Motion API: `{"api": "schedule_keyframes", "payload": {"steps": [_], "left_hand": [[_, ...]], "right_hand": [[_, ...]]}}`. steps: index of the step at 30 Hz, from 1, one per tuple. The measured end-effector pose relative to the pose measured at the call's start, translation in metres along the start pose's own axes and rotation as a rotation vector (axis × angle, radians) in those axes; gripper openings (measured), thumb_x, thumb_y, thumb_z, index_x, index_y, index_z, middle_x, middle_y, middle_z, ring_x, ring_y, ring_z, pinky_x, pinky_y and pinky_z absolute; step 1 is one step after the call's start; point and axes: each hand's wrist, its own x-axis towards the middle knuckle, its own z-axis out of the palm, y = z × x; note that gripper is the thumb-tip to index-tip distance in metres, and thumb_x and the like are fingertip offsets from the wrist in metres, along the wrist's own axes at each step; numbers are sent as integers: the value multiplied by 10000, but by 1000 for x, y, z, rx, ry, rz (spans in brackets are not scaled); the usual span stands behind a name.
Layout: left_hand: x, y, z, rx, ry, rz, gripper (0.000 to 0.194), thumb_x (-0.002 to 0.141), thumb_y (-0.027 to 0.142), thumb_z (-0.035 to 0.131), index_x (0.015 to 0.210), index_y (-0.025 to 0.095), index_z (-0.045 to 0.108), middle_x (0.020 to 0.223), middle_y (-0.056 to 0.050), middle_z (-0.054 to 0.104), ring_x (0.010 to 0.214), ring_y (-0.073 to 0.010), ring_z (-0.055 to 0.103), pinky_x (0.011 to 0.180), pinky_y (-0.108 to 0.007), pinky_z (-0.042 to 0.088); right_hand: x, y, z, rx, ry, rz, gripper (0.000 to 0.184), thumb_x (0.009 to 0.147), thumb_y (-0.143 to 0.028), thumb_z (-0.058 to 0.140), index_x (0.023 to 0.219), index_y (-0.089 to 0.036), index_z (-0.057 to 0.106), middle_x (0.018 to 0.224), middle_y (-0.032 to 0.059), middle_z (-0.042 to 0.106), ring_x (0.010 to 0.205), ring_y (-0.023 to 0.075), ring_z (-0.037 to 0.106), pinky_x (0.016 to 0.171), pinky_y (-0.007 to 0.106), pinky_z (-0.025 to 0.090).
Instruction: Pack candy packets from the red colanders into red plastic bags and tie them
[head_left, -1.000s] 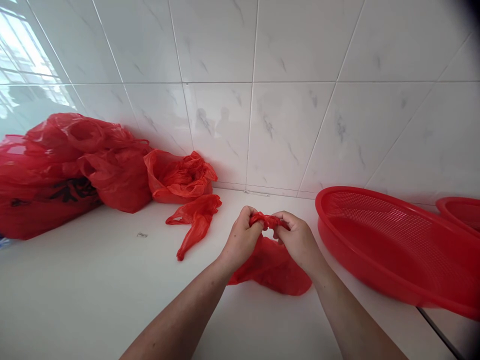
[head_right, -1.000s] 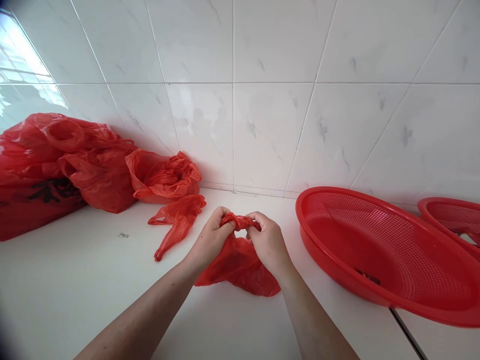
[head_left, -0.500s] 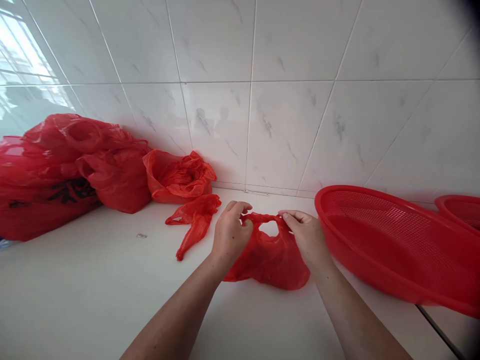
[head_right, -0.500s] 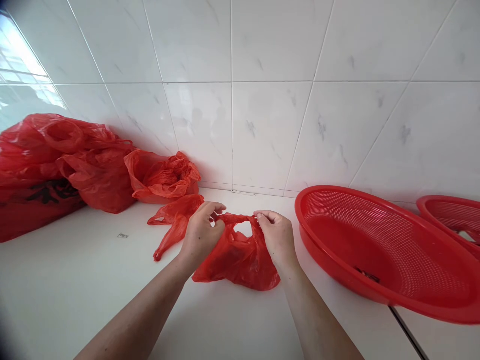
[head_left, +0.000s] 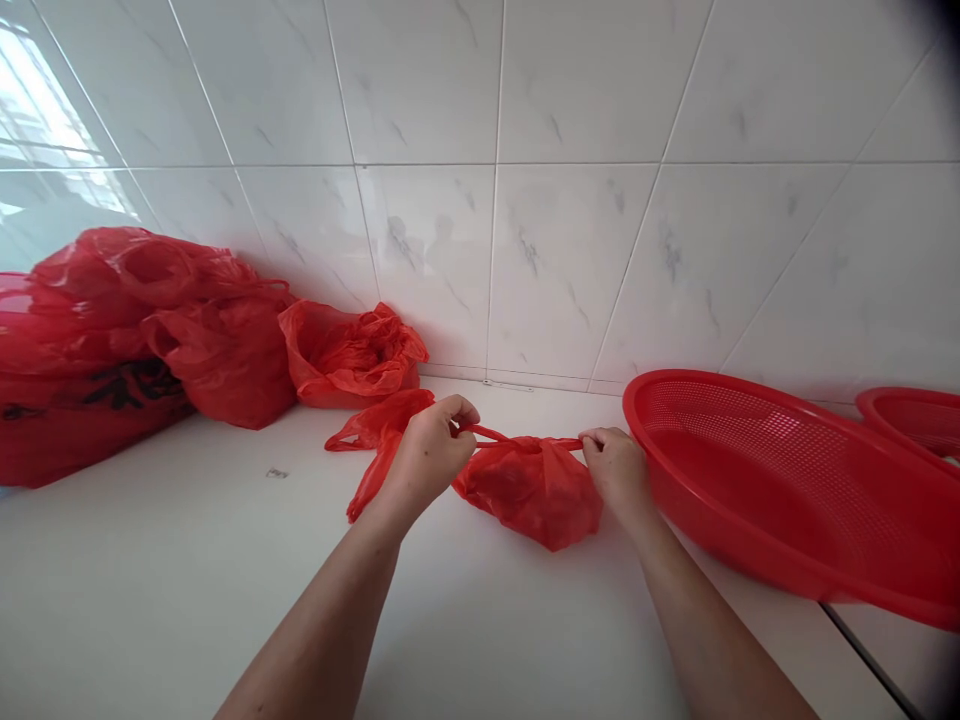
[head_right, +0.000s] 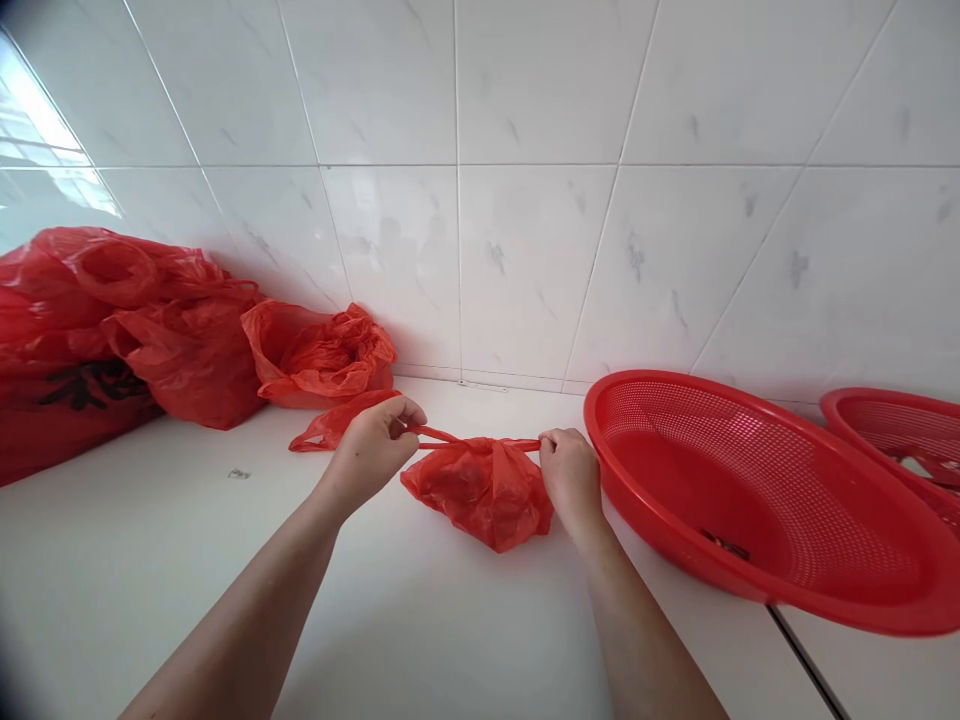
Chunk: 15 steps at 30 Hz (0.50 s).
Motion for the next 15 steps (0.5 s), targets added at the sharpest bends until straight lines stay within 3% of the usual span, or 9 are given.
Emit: {"api": "schedule_keyframes", "payload": {"steps": [1, 3, 5, 7, 9, 13, 15], "left_hand": [[0, 0, -2, -25, -57, -2, 192, 702, 150, 572, 858, 238, 641, 799, -8, 613, 695, -151, 542, 600, -243, 397], [-2, -2, -8, -66, -220, 4, 411, 714, 250, 642, 1119, 273, 583, 1056, -48, 610, 964, -202, 566, 774, -286, 445], [-4, -11, -16, -71, -380, -19, 717, 670, 320, 713, 1325, 309, 420, 1307, -80, 492, 1205, -255, 450, 917, -348, 415], [-7, -26, -25, -31, -499, -97, 923, 626, 357, 754, 1413, 330, 272, 1455, -90, 327, 1296, -294, 357, 996, -408, 361], [-9, -42, -31, 19, -622, -205, 993, 612, 388, 763, 1433, 353, 206, 1509, -86, 216, 1297, -327, 362, 1021, -452, 331], [-10, -61, -31, 26, -894, -217, 1087, 551, 362, 809, 1438, 354, 182, 1521, -64, 189, 1353, -344, 253, 1059, -473, 282], [-12, -62, -22, -31, -912, -169, 1142, 534, 333, 826, 1448, 338, 140, 1515, -66, 208, 1372, -328, 206, 1081, -471, 251]], "right_hand": [[1, 1, 0, 34, -20, 2, 263, 804, -285, 451, 867, -186, 686, 883, 78, 660, 834, 200, 587, 750, 328, 444], [1, 3, -3, 185, -98, 46, 406, 821, -367, 482, 1172, -188, 581, 897, 64, 664, 833, 196, 618, 737, 325, 482], [0, 6, -7, 391, -199, 139, 623, 816, -461, 521, 1363, -194, 383, 960, 76, 659, 850, 201, 639, 733, 331, 507], [-4, 9, -11, 531, -294, 237, 673, 810, -535, 525, 1375, -211, 357, 1072, 108, 636, 936, 218, 632, 793, 348, 502], [-10, 11, -16, 558, -389, 276, 597, 810, -584, 501, 1281, -219, 478, 1146, 124, 614, 1021, 245, 603, 860, 379, 475], [-24, 12, -28, 607, -682, 148, 586, 746, -595, 583, 1197, -222, 556, 1229, 128, 573, 1118, 298, 540, 902, 426, 447], [-31, 7, -32, 638, -809, 81, 672, 688, -543, 675, 1262, -244, 493, 1283, 117, 533, 1139, 298, 523, 901, 416, 453]]}}
